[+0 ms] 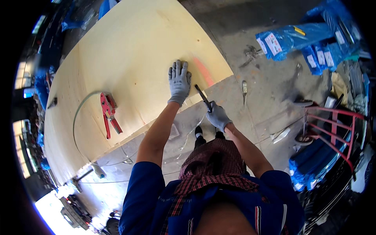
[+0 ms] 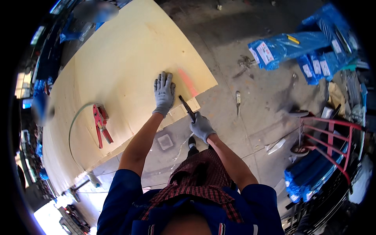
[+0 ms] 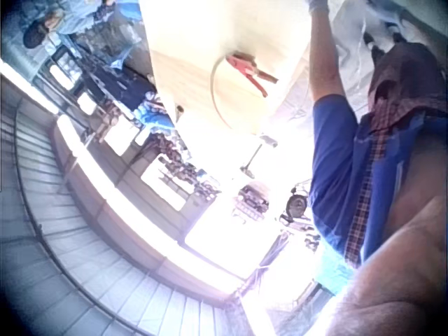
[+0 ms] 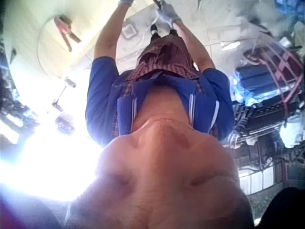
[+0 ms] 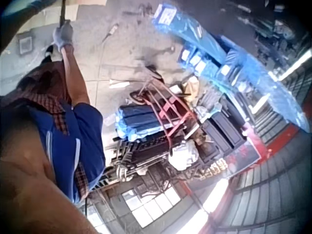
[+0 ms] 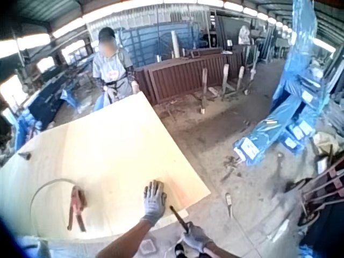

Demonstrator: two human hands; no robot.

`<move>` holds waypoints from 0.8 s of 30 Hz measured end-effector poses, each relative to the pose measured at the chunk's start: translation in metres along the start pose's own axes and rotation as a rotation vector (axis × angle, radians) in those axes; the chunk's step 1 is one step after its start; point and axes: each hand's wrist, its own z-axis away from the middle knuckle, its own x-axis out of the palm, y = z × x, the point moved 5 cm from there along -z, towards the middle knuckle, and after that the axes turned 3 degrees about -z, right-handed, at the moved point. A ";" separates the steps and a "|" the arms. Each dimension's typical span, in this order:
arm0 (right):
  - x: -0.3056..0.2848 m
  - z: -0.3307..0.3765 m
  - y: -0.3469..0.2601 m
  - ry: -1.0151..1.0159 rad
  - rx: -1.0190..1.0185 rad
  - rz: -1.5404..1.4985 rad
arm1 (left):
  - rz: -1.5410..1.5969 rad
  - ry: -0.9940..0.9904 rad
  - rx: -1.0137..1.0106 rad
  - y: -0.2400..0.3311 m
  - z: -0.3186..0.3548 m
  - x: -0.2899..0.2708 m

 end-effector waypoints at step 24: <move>-0.008 0.007 0.026 0.077 -0.132 -0.408 | 0.050 -0.191 0.205 -0.028 -0.023 0.039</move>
